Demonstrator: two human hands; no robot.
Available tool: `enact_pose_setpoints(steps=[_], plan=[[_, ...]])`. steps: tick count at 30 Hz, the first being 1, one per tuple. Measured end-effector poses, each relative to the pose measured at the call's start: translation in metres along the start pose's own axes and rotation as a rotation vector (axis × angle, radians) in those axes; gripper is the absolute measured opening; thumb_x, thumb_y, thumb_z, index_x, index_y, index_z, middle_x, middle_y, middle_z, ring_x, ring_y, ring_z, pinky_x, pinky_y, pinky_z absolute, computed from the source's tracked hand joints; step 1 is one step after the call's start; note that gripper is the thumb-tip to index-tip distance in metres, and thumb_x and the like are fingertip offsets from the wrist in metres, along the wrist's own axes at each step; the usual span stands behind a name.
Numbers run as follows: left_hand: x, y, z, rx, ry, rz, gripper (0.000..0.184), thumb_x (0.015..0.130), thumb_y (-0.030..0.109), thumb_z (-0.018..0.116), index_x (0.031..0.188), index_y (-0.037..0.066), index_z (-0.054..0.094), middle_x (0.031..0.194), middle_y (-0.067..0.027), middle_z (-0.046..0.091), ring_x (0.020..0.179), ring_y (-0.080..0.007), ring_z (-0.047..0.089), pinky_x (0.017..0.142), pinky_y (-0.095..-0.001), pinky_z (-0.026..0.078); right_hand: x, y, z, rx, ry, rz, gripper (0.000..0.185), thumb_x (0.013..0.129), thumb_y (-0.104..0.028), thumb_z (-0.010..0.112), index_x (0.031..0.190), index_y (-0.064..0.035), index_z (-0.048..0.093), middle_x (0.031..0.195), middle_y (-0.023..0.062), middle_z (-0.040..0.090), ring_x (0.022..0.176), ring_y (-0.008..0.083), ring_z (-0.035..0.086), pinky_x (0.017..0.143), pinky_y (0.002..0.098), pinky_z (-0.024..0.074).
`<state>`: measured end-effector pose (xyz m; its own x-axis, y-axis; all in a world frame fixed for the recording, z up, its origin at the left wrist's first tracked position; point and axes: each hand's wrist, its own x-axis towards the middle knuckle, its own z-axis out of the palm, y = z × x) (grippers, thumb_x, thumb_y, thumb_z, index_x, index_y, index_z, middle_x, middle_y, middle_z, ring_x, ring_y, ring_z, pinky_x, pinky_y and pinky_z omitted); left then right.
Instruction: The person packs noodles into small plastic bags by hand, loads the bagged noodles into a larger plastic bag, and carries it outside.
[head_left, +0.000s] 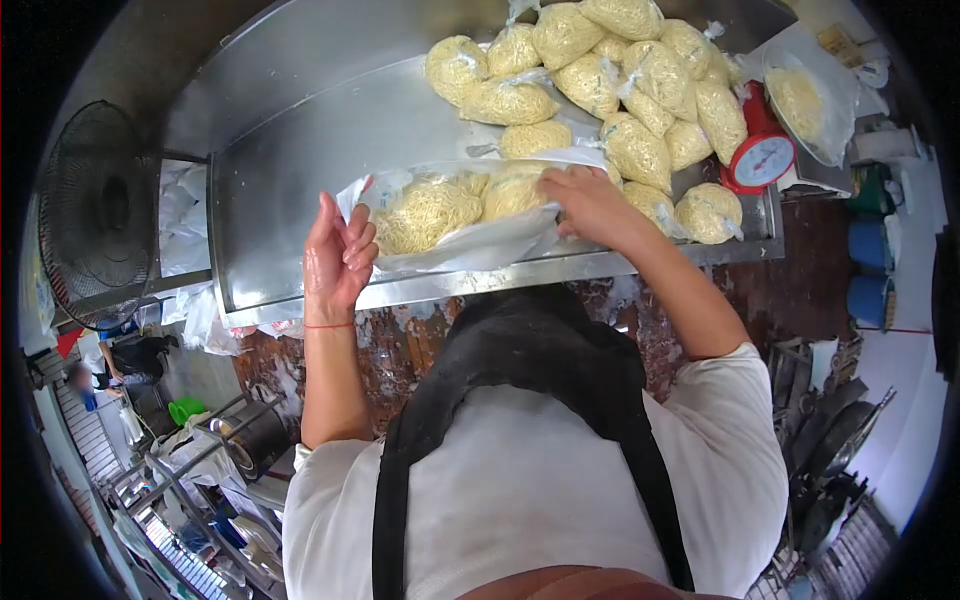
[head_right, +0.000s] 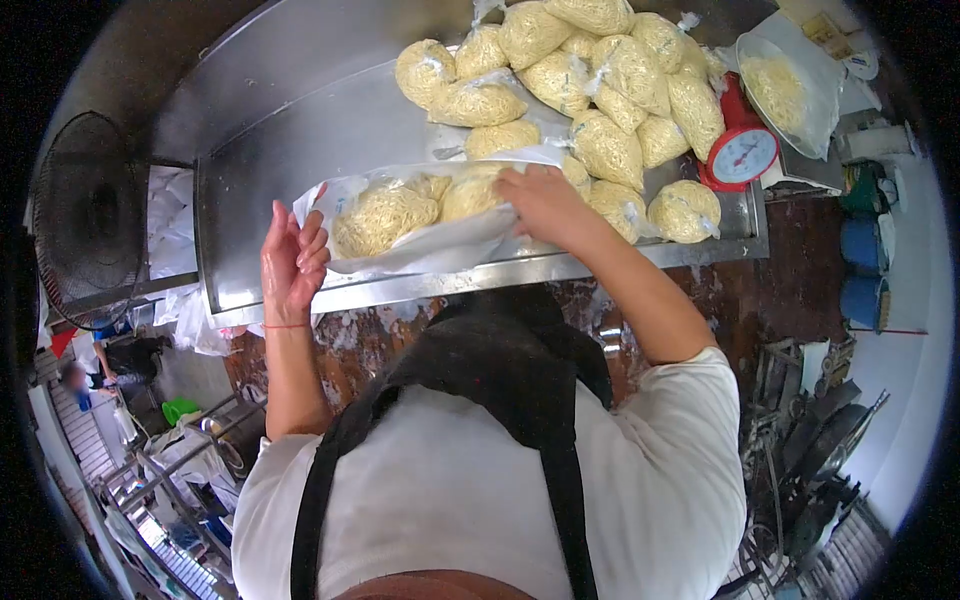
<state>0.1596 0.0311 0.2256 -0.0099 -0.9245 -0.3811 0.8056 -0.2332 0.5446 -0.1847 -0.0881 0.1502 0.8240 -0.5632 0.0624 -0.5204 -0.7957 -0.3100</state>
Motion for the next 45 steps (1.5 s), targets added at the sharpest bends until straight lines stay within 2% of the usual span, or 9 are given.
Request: enact_pose_setpoints(steps=[6, 12, 14, 16, 19, 25, 31, 40, 45], plan=[[0.007, -0.008, 0.015, 0.249, 0.038, -0.058, 0.051, 0.104, 0.028, 0.046, 0.137, -0.011, 0.04, 0.071, 0.0018, 0.036, 0.052, -0.0052, 0.028, 0.043, -0.0187, 0.028, -0.017, 0.0, -0.052, -0.012, -0.428, 0.102, 0.015, 0.084, -0.019, 0.066, 0.094, -0.0078, 0.068, 0.091, 0.0088, 0.067, 0.093, 0.0316, 0.064, 0.085, 0.0442, 0.0465], [-0.013, 0.01, 0.066, 0.116, -0.13, 0.223, 0.064, 0.104, 0.031, 0.047, 0.144, -0.015, 0.027, 0.072, 0.0008, 0.036, 0.055, -0.0058, 0.03, 0.044, -0.0203, 0.03, -0.045, -0.019, -0.15, 0.25, 0.042, -0.149, 0.015, 0.092, -0.02, 0.061, 0.092, -0.0069, 0.068, 0.09, 0.0082, 0.069, 0.093, 0.0312, 0.065, 0.086, 0.0424, 0.0478], [-0.007, -0.002, 0.06, 0.103, -0.135, 0.195, 0.063, 0.103, 0.03, 0.048, 0.145, -0.012, 0.027, 0.076, -0.0007, 0.04, 0.056, -0.0066, 0.033, 0.046, -0.02, 0.032, -0.074, 0.017, -0.139, 0.578, 0.362, 0.374, 0.023, 0.095, -0.026, 0.06, 0.096, -0.0046, 0.068, 0.097, 0.011, 0.069, 0.097, 0.0338, 0.064, 0.092, 0.0434, 0.0467], [-0.001, -0.031, 0.054, 0.11, -0.131, 0.097, 0.059, 0.103, 0.029, 0.049, 0.145, -0.008, 0.03, 0.079, -0.0016, 0.044, 0.057, -0.0072, 0.034, 0.047, -0.0199, 0.033, -0.122, 0.102, -0.081, -0.141, 0.639, 0.702, 0.039, 0.093, -0.039, 0.063, 0.105, -0.0018, 0.067, 0.106, 0.0162, 0.069, 0.105, 0.0365, 0.063, 0.092, 0.0454, 0.0477], [0.006, -0.058, 0.04, 0.097, -0.066, -0.024, 0.053, 0.102, 0.024, 0.049, 0.145, -0.004, 0.033, 0.085, -0.0035, 0.045, 0.06, -0.0084, 0.036, 0.049, -0.0202, 0.033, -0.207, 0.187, 0.004, -0.17, -0.056, 1.516, 0.066, 0.088, -0.06, 0.057, 0.117, -0.0014, 0.065, 0.114, 0.0219, 0.066, 0.108, 0.04, 0.063, 0.092, 0.0484, 0.0496], [0.026, -0.048, 0.048, 0.155, -0.021, 0.004, 0.048, 0.103, 0.024, 0.046, 0.142, -0.003, 0.037, 0.081, -0.002, 0.043, 0.06, -0.008, 0.035, 0.052, -0.0206, 0.033, -0.266, 0.236, 0.076, -0.075, 0.44, 1.046, 0.053, 0.101, -0.041, 0.04, 0.088, 0.0026, 0.067, 0.086, 0.0229, 0.069, 0.085, 0.0448, 0.064, 0.075, 0.0517, 0.0483], [0.029, -0.047, 0.042, 0.077, -0.055, -0.029, 0.04, 0.102, 0.028, 0.049, 0.135, 0.005, 0.048, 0.08, -0.0006, 0.048, 0.058, -0.0072, 0.037, 0.051, -0.0209, 0.032, -0.162, 0.093, -0.055, 0.621, 0.941, 0.885, 0.038, 0.1, -0.03, 0.053, 0.079, -0.0002, 0.062, 0.065, 0.0017, 0.055, 0.064, 0.0099, 0.053, 0.059, 0.0281, 0.0425], [0.014, -0.024, 0.041, 0.021, -0.12, 0.008, 0.054, 0.103, 0.039, 0.047, 0.138, -0.002, 0.042, 0.076, -0.0019, 0.042, 0.055, -0.0067, 0.034, 0.045, -0.0188, 0.032, -0.024, -0.073, -0.038, 0.471, 0.24, -0.059, 0.02, 0.087, -0.018, 0.068, 0.103, -0.0059, 0.067, 0.096, 0.0153, 0.063, 0.098, 0.033, 0.061, 0.086, 0.0419, 0.0473], [0.003, -0.034, 0.005, 0.029, 0.025, 0.006, 0.053, 0.105, 0.034, 0.045, 0.142, -0.003, 0.037, 0.077, -0.0012, 0.038, 0.054, -0.0061, 0.033, 0.043, -0.0187, 0.031, -0.07, 0.004, 0.004, -0.002, 0.486, 0.6, 0.055, 0.085, -0.029, 0.072, 0.127, 0.0018, 0.055, 0.111, 0.0219, 0.062, 0.106, 0.0389, 0.057, 0.097, 0.0434, 0.0439]])
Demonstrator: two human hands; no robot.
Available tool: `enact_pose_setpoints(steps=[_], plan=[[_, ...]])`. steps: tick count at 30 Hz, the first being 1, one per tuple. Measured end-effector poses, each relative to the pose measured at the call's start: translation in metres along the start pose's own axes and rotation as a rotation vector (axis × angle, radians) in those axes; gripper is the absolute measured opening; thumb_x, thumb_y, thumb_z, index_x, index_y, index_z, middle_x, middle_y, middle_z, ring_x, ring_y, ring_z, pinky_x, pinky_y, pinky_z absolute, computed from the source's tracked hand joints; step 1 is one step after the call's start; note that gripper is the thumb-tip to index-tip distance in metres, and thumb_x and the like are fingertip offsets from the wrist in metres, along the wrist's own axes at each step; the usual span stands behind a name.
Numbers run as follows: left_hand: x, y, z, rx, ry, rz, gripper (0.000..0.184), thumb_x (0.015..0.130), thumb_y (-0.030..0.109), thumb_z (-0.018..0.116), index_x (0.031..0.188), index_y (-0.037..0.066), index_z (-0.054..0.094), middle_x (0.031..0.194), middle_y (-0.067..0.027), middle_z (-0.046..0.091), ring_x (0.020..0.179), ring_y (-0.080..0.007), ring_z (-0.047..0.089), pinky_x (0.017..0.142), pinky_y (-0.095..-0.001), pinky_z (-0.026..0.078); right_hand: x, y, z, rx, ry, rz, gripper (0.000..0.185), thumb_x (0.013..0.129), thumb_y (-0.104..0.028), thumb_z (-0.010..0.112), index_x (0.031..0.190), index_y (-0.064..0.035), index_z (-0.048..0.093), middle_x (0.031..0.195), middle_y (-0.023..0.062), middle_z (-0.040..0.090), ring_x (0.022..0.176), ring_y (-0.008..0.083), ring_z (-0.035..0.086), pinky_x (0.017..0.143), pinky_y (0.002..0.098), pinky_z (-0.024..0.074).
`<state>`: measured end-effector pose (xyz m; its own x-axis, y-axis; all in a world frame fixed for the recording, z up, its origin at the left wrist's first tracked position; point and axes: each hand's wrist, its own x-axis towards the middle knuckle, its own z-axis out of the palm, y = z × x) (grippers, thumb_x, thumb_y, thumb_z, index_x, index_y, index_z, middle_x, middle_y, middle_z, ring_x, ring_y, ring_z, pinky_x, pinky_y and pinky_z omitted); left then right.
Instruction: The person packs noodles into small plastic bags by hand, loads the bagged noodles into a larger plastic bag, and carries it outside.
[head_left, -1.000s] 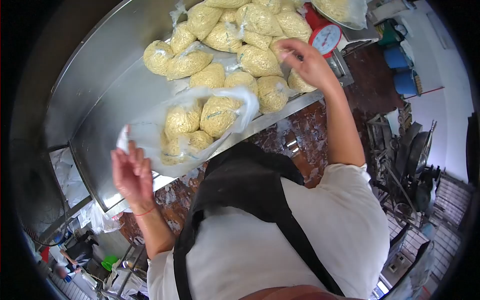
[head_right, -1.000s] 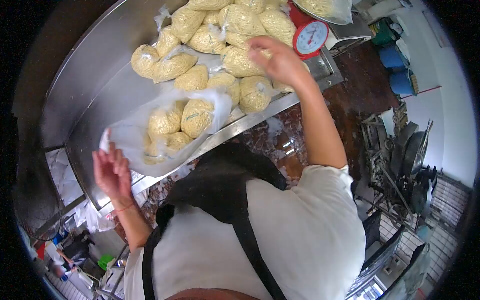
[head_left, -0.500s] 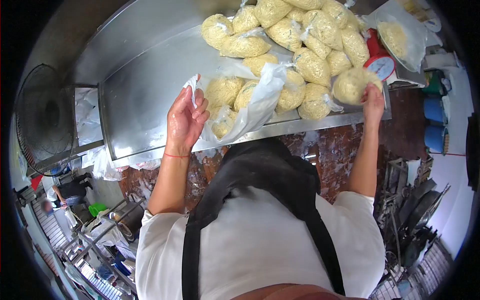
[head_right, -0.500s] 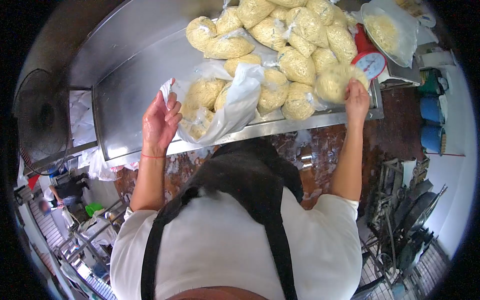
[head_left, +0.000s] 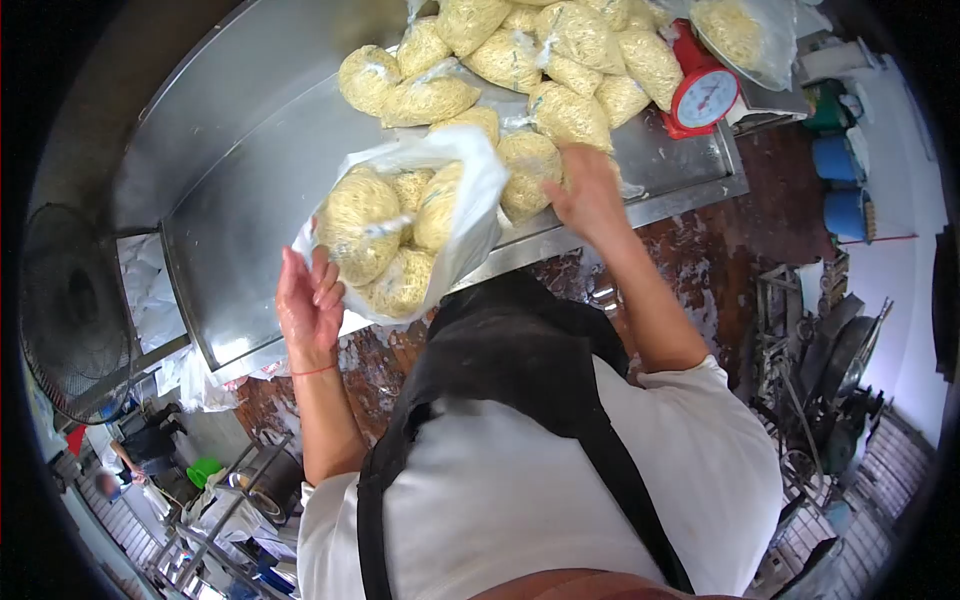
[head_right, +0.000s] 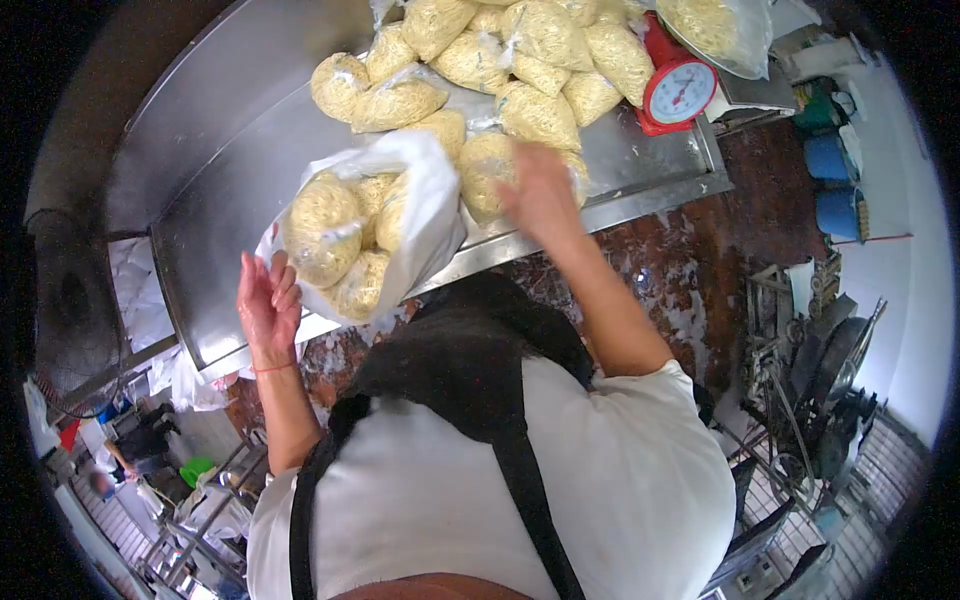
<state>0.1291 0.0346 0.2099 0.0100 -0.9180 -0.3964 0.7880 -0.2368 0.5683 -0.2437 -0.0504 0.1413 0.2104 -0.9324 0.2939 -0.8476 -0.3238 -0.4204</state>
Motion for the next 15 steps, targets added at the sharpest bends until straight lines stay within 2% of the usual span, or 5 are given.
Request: enact_pose_setpoints(steps=[3, 4, 5, 9, 15], plan=[[0.001, 0.005, -0.011, 0.004, 0.008, 0.028, 0.053, 0.104, 0.032, 0.047, 0.143, -0.003, 0.036, 0.076, -0.0011, 0.039, 0.054, -0.0061, 0.033, 0.043, -0.0187, 0.032, -0.029, 0.088, 0.037, -0.36, -0.169, 0.374, 0.053, 0.088, -0.037, 0.067, 0.119, 0.0032, 0.055, 0.109, 0.0284, 0.063, 0.104, 0.0431, 0.06, 0.09, 0.0496, 0.0472], [0.001, 0.004, -0.006, 0.001, 0.008, -0.001, 0.022, 0.102, 0.029, 0.05, 0.102, 0.007, 0.053, 0.078, -0.0021, 0.044, 0.055, -0.0082, 0.034, 0.045, -0.0204, 0.031, -0.034, 0.111, 0.045, -0.302, -0.394, 0.486, 0.05, 0.09, -0.04, 0.064, 0.115, 0.0022, 0.056, 0.104, 0.0296, 0.064, 0.101, 0.0439, 0.061, 0.087, 0.0514, 0.0484], [0.003, 0.003, 0.002, 0.051, 0.064, -0.042, 0.019, 0.101, 0.026, 0.052, 0.096, 0.008, 0.053, 0.077, -0.0023, 0.046, 0.054, -0.0079, 0.035, 0.045, -0.0206, 0.03, -0.029, 0.11, 0.041, -0.296, -0.403, 0.54, 0.048, 0.092, -0.042, 0.061, 0.11, 0.0023, 0.058, 0.101, 0.0287, 0.065, 0.098, 0.0422, 0.063, 0.086, 0.0515, 0.0487], [0.018, -0.001, 0.028, 0.386, 0.121, -0.072, 0.024, 0.1, 0.024, 0.053, 0.109, 0.002, 0.056, 0.071, -0.0002, 0.044, 0.053, -0.0077, 0.036, 0.048, -0.0205, 0.03, -0.036, 0.146, 0.035, -0.129, -0.247, 0.358, 0.042, 0.097, -0.038, 0.052, 0.086, 0.0006, 0.063, 0.08, 0.0255, 0.065, 0.078, 0.0397, 0.064, 0.07, 0.0515, 0.0471], [0.031, 0.025, 0.021, 0.076, -0.193, 0.051, 0.064, 0.102, 0.045, 0.047, 0.138, -0.008, 0.039, 0.079, -0.0008, 0.046, 0.058, -0.0056, 0.035, 0.048, -0.0186, 0.03, -0.016, 0.092, -0.033, 0.31, 0.036, 0.343, 0.036, 0.099, -0.03, 0.056, 0.083, 0.0004, 0.063, 0.068, 0.0106, 0.06, 0.063, 0.016, 0.054, 0.059, 0.0323, 0.0421]])
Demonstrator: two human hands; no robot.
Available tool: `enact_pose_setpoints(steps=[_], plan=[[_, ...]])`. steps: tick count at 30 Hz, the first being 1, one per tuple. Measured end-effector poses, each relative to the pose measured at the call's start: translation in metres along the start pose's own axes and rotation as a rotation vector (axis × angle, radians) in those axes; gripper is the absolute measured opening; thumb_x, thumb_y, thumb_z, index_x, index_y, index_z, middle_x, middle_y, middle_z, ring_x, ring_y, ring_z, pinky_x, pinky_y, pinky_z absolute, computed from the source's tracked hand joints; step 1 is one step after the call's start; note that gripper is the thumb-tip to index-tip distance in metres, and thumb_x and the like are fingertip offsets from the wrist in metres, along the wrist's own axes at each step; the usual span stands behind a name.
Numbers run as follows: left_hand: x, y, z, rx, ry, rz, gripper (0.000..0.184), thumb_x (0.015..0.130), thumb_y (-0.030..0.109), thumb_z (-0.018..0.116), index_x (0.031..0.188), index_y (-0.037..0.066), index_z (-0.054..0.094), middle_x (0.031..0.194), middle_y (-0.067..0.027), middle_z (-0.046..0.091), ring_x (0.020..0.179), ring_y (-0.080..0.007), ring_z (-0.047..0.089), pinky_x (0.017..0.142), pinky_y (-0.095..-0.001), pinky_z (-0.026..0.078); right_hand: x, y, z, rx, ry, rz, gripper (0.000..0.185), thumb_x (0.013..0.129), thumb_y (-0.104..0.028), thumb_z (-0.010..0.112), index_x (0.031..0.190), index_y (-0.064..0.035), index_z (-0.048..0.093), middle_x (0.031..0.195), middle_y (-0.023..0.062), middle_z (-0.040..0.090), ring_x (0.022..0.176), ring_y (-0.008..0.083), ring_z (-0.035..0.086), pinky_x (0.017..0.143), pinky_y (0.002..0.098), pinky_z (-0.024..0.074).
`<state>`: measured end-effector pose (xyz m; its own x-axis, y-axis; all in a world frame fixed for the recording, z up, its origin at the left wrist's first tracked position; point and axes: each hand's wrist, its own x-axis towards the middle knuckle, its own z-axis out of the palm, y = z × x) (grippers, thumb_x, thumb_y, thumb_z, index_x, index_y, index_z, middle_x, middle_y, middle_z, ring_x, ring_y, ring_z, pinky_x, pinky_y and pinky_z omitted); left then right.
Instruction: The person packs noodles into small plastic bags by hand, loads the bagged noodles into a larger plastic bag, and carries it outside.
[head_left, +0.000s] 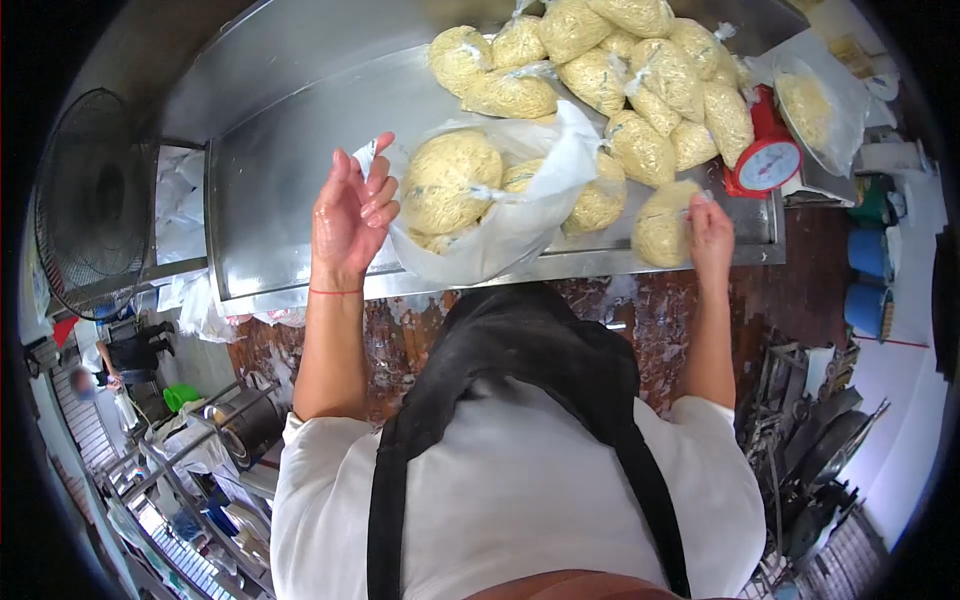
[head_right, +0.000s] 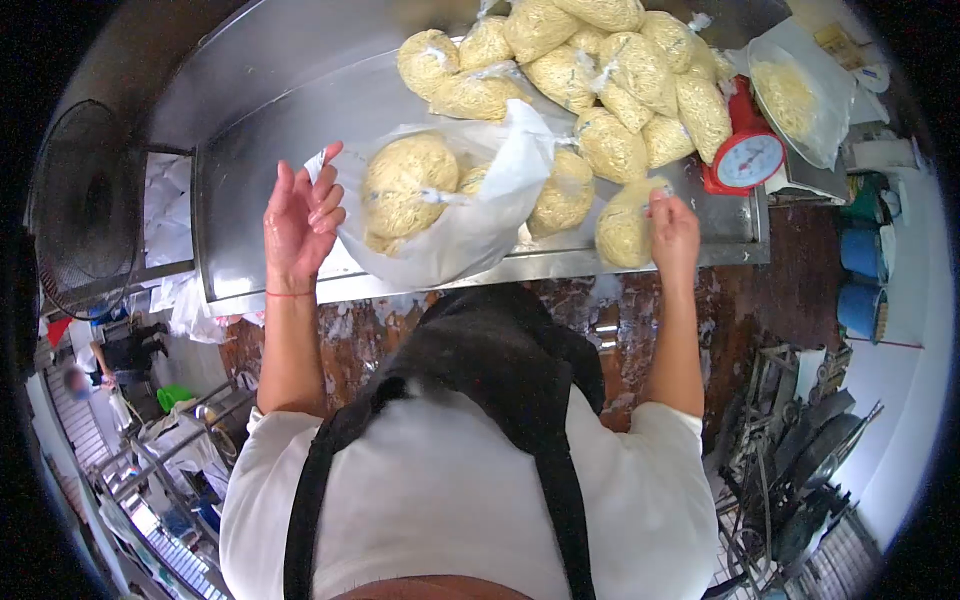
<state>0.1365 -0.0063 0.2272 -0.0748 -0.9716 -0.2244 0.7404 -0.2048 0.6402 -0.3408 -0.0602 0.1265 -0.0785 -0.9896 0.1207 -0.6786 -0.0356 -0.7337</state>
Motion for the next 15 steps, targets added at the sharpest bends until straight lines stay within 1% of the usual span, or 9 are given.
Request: enact_pose_setpoints(steps=[2, 4, 7, 8, 10, 11, 12, 14, 15], plan=[[-0.001, -0.006, 0.008, 0.001, 0.021, 0.003, 0.073, 0.101, 0.049, 0.046, 0.142, -0.01, 0.032, 0.081, -0.0009, 0.045, 0.057, -0.0056, 0.034, 0.047, -0.0181, 0.032, -0.007, -0.056, -0.018, 0.225, 0.062, 0.017, 0.031, 0.1, -0.025, 0.057, 0.082, 0.0001, 0.063, 0.07, 0.0005, 0.059, 0.066, 0.0075, 0.051, 0.058, 0.0248, 0.0395], [-0.003, -0.01, 0.011, 0.017, 0.02, -0.003, 0.079, 0.099, 0.054, 0.045, 0.143, -0.01, 0.029, 0.083, -0.0019, 0.046, 0.058, -0.0056, 0.035, 0.046, -0.018, 0.032, -0.012, -0.095, -0.029, 0.488, 0.204, -0.123, 0.027, 0.101, -0.021, 0.055, 0.085, -0.0012, 0.063, 0.074, -0.0013, 0.06, 0.066, 0.0078, 0.051, 0.059, 0.0242, 0.0405], [-0.007, -0.011, 0.011, -0.009, -0.002, -0.009, 0.081, 0.099, 0.056, 0.045, 0.143, -0.01, 0.029, 0.084, -0.0023, 0.046, 0.058, -0.0056, 0.035, 0.046, -0.0176, 0.032, -0.024, -0.144, -0.004, 0.858, 0.141, -0.226, 0.02, 0.101, -0.017, 0.054, 0.09, -0.0019, 0.062, 0.078, 0.0005, 0.06, 0.069, 0.0086, 0.054, 0.062, 0.0244, 0.0434], [-0.01, -0.011, 0.01, -0.015, -0.004, -0.009, 0.082, 0.098, 0.056, 0.045, 0.143, -0.01, 0.029, 0.084, -0.0024, 0.046, 0.058, -0.0056, 0.035, 0.046, -0.0174, 0.032, -0.033, -0.153, 0.015, 0.863, 0.052, -0.268, 0.017, 0.1, -0.014, 0.055, 0.094, -0.0002, 0.062, 0.08, 0.0023, 0.062, 0.072, 0.0108, 0.057, 0.066, 0.0262, 0.047], [-0.018, -0.01, 0.011, -0.026, 0.009, -0.003, 0.083, 0.098, 0.058, 0.045, 0.143, -0.01, 0.029, 0.083, -0.0026, 0.046, 0.058, -0.0055, 0.035, 0.046, -0.0171, 0.032, -0.051, -0.195, 0.043, 0.508, -0.155, -0.331, 0.017, 0.099, -0.015, 0.054, 0.099, 0.0002, 0.062, 0.082, 0.0057, 0.065, 0.074, 0.0142, 0.061, 0.069, 0.0303, 0.0496], [-0.023, -0.009, 0.012, -0.032, 0.024, 0.0, 0.084, 0.098, 0.058, 0.045, 0.143, -0.011, 0.029, 0.083, -0.0027, 0.046, 0.058, -0.0055, 0.035, 0.046, -0.017, 0.032, -0.06, -0.204, 0.069, 0.538, -0.245, -0.274, 0.018, 0.099, -0.017, 0.054, 0.097, -0.0021, 0.063, 0.082, 0.0079, 0.067, 0.073, 0.0145, 0.062, 0.068, 0.0313, 0.0491], [-0.027, -0.007, 0.013, -0.037, 0.038, 0.004, 0.084, 0.097, 0.058, 0.045, 0.143, -0.011, 0.029, 0.083, -0.0028, 0.046, 0.058, -0.0055, 0.036, 0.046, -0.0169, 0.032, -0.061, -0.208, 0.089, 0.606, -0.507, -0.242, 0.02, 0.098, -0.021, 0.056, 0.097, -0.0035, 0.065, 0.079, 0.01, 0.066, 0.071, 0.0181, 0.063, 0.066, 0.0339, 0.0493], [-0.03, -0.004, 0.004, -0.069, 0.04, 0.002, 0.076, 0.099, 0.056, 0.044, 0.14, -0.008, 0.035, 0.083, -0.0031, 0.048, 0.058, -0.0063, 0.036, 0.047, -0.0178, 0.031, -0.052, -0.202, 0.121, 0.13, -0.757, -0.558, 0.021, 0.095, -0.025, 0.059, 0.095, -0.0049, 0.067, 0.085, 0.0091, 0.067, 0.084, 0.021, 0.065, 0.076, 0.0398, 0.0487], [-0.031, -0.003, -0.002, -0.089, 0.039, 0.0, 0.072, 0.1, 0.054, 0.043, 0.138, -0.007, 0.038, 0.084, -0.0032, 0.05, 0.058, -0.0067, 0.036, 0.047, -0.0182, 0.031, -0.052, -0.199, 0.124, 0.148, -0.699, -0.623, 0.022, 0.094, -0.024, 0.061, 0.1, -0.0033, 0.066, 0.088, 0.0101, 0.067, 0.088, 0.0234, 0.063, 0.082, 0.0404, 0.0467]])
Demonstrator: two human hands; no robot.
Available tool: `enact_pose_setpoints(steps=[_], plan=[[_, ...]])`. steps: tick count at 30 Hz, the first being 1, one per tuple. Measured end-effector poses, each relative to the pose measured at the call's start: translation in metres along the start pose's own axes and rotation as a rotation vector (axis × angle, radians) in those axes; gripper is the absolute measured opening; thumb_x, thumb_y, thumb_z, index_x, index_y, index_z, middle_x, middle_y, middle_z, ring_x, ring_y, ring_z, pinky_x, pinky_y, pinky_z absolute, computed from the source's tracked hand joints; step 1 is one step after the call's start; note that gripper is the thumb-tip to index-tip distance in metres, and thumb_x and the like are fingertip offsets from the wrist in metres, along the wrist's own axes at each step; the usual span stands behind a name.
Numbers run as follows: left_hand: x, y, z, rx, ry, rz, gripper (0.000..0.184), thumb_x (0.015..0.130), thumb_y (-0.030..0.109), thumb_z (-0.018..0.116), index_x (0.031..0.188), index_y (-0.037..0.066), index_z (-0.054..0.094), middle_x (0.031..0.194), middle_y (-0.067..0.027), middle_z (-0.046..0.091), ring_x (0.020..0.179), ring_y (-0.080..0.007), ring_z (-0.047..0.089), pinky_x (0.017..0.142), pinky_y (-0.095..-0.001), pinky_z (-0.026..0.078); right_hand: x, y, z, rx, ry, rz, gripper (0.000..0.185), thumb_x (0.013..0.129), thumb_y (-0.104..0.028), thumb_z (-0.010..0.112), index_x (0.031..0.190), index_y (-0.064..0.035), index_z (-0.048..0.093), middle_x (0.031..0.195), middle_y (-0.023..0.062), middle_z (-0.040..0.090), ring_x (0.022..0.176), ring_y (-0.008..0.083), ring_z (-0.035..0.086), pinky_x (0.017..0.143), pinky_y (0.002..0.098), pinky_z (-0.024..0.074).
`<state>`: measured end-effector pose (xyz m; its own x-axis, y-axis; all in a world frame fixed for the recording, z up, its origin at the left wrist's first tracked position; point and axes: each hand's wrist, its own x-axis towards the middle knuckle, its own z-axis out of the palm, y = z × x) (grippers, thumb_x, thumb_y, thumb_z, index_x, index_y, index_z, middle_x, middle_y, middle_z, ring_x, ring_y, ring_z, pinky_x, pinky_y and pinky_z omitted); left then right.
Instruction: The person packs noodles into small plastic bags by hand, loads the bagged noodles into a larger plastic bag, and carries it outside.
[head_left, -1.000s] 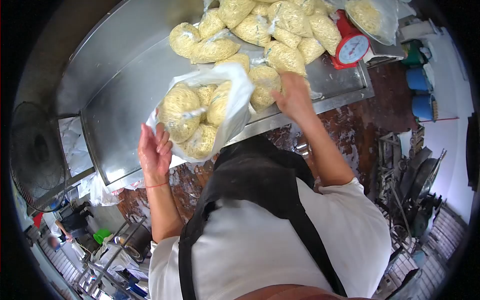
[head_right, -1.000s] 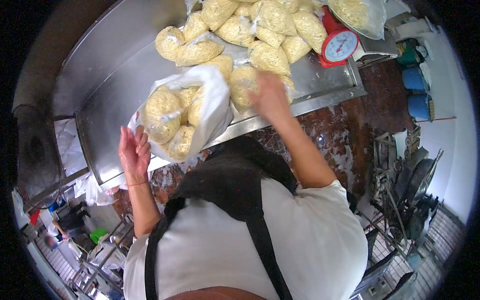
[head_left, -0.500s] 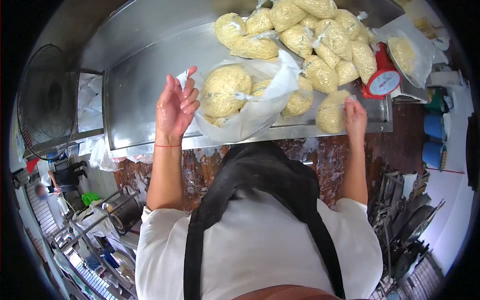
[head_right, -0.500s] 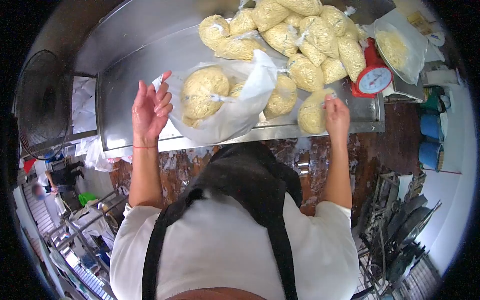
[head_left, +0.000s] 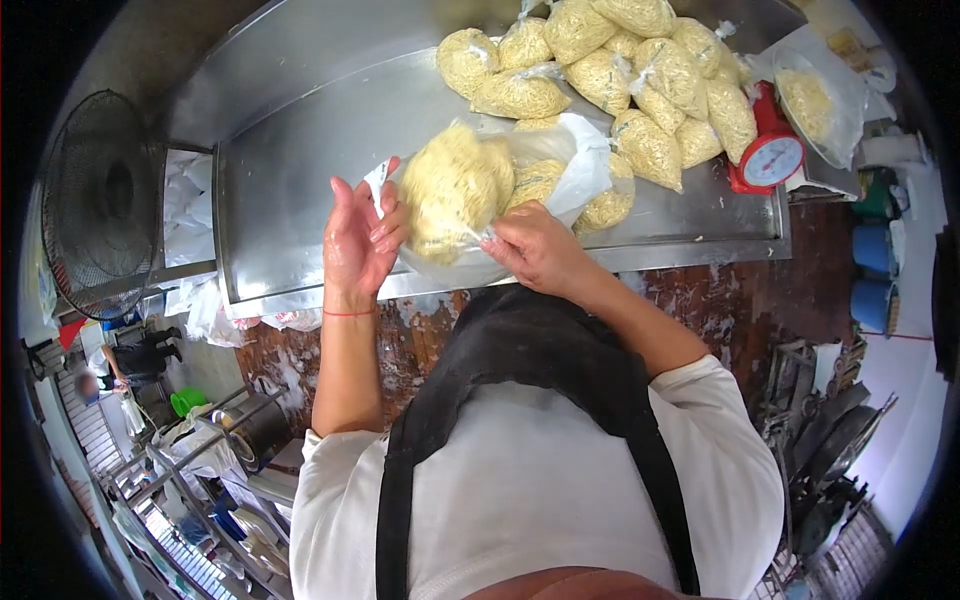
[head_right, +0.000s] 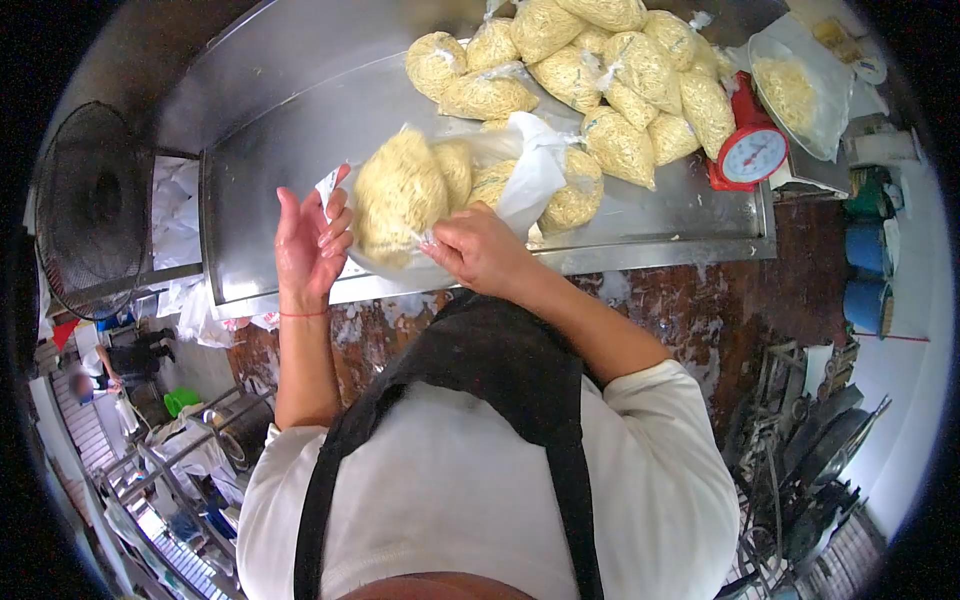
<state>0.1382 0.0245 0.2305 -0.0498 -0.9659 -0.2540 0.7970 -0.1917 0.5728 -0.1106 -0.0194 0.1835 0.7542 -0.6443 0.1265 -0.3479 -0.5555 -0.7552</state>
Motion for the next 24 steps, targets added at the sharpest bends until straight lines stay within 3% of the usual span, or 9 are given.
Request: enact_pose_setpoints(steps=[2, 5, 7, 10, 12, 15, 19, 22, 24], plan=[[-0.001, 0.002, -0.01, 0.006, -0.011, -0.013, 0.07, 0.1, 0.052, 0.044, 0.137, -0.007, 0.039, 0.083, -0.0034, 0.049, 0.058, -0.0073, 0.036, 0.048, -0.0183, 0.031, 0.0, 0.005, 0.001, -0.047, 0.092, -0.133, 0.028, 0.092, -0.021, 0.064, 0.11, -0.0001, 0.064, 0.094, 0.0123, 0.067, 0.096, 0.0284, 0.061, 0.092, 0.0418, 0.0426], [-0.003, -0.001, -0.014, 0.046, 0.02, -0.019, 0.071, 0.101, 0.049, 0.044, 0.142, -0.008, 0.034, 0.082, -0.0025, 0.046, 0.059, -0.0068, 0.036, 0.047, -0.0182, 0.031, 0.009, 0.0, -0.02, -0.483, 0.572, -0.003, 0.043, 0.089, -0.024, 0.067, 0.122, 0.0011, 0.059, 0.101, 0.0144, 0.065, 0.107, 0.0304, 0.058, 0.102, 0.046, 0.0352], [-0.003, -0.004, -0.011, 0.079, 0.042, -0.022, 0.07, 0.102, 0.047, 0.045, 0.144, -0.008, 0.031, 0.081, -0.0018, 0.045, 0.059, -0.0064, 0.036, 0.048, -0.0186, 0.032, 0.016, 0.021, -0.033, -0.815, 0.663, 0.185, 0.05, 0.088, -0.026, 0.067, 0.127, 0.0026, 0.056, 0.104, 0.0164, 0.065, 0.106, 0.0333, 0.059, 0.099, 0.0449, 0.0393], [0.002, -0.01, 0.0, 0.139, 0.061, -0.039, 0.064, 0.103, 0.042, 0.045, 0.144, -0.006, 0.033, 0.081, -0.001, 0.045, 0.06, -0.0066, 0.036, 0.051, -0.0199, 0.032, -0.001, 0.089, -0.047, -0.584, 0.414, 0.673, 0.047, 0.084, -0.027, 0.068, 0.12, 0.0023, 0.061, 0.105, 0.0175, 0.066, 0.103, 0.0356, 0.061, 0.094, 0.0412, 0.0474], [0.007, -0.016, 0.013, 0.206, 0.073, -0.057, 0.061, 0.103, 0.039, 0.046, 0.143, -0.005, 0.035, 0.081, -0.0003, 0.045, 0.06, -0.0065, 0.036, 0.053, -0.0207, 0.032, -0.03, 0.115, -0.063, -0.452, 0.163, 0.823, 0.031, 0.088, -0.025, 0.066, 0.106, 0.0001, 0.066, 0.094, 0.0144, 0.067, 0.091, 0.0291, 0.062, 0.081, 0.0375, 0.0508], [0.014, -0.022, 0.028, 0.294, 0.055, -0.083, 0.056, 0.104, 0.036, 0.046, 0.141, -0.005, 0.038, 0.081, 0.0005, 0.044, 0.059, -0.0061, 0.035, 0.054, -0.0215, 0.033, -0.057, 0.088, -0.077, 0.177, 0.209, 0.727, 0.026, 0.093, -0.024, 0.063, 0.106, -0.0011, 0.068, 0.084, 0.0125, 0.068, 0.081, 0.0217, 0.063, 0.079, 0.0339, 0.0497], [0.011, -0.014, 0.012, 0.175, 0.08, -0.082, 0.053, 0.103, 0.034, 0.049, 0.139, -0.004, 0.042, 0.075, 0.0015, 0.041, 0.056, -0.0064, 0.033, 0.048, -0.0201, 0.03, -0.062, 0.074, -0.042, 0.952, 0.481, 0.484, 0.025, 0.099, -0.025, 0.057, 0.104, -0.0021, 0.066, 0.098, 0.0038, 0.064, 0.091, 0.0155, 0.054, 0.086, 0.0308, 0.0444], [-0.006, 0.008, 0.004, -0.008, 0.163, 0.044, 0.06, 0.1, 0.034, 0.053, 0.137, -0.011, 0.04, 0.069, 0.0019, 0.035, 0.053, -0.0071, 0.029, 0.043, -0.0212, 0.026, -0.039, 0.078, -0.065, 0.871, 0.453, 0.22, 0.031, 0.099, -0.024, 0.058, 0.12, -0.0011, 0.062, 0.106, 0.0065, 0.063, 0.101, 0.016, 0.055, 0.093, 0.0326, 0.0441], [-0.017, 0.01, 0.002, -0.09, 0.168, 0.086, 0.064, 0.1, 0.034, 0.053, 0.137, -0.016, 0.037, 0.069, 0.0016, 0.031, 0.054, -0.0076, 0.027, 0.044, -0.022, 0.026, -0.03, 0.106, -0.072, 0.431, 0.501, 0.344, 0.041, 0.096, -0.025, 0.061, 0.128, -0.0007, 0.056, 0.113, 0.0111, 0.062, 0.106, 0.0197, 0.056, 0.097, 0.0349, 0.0429]])
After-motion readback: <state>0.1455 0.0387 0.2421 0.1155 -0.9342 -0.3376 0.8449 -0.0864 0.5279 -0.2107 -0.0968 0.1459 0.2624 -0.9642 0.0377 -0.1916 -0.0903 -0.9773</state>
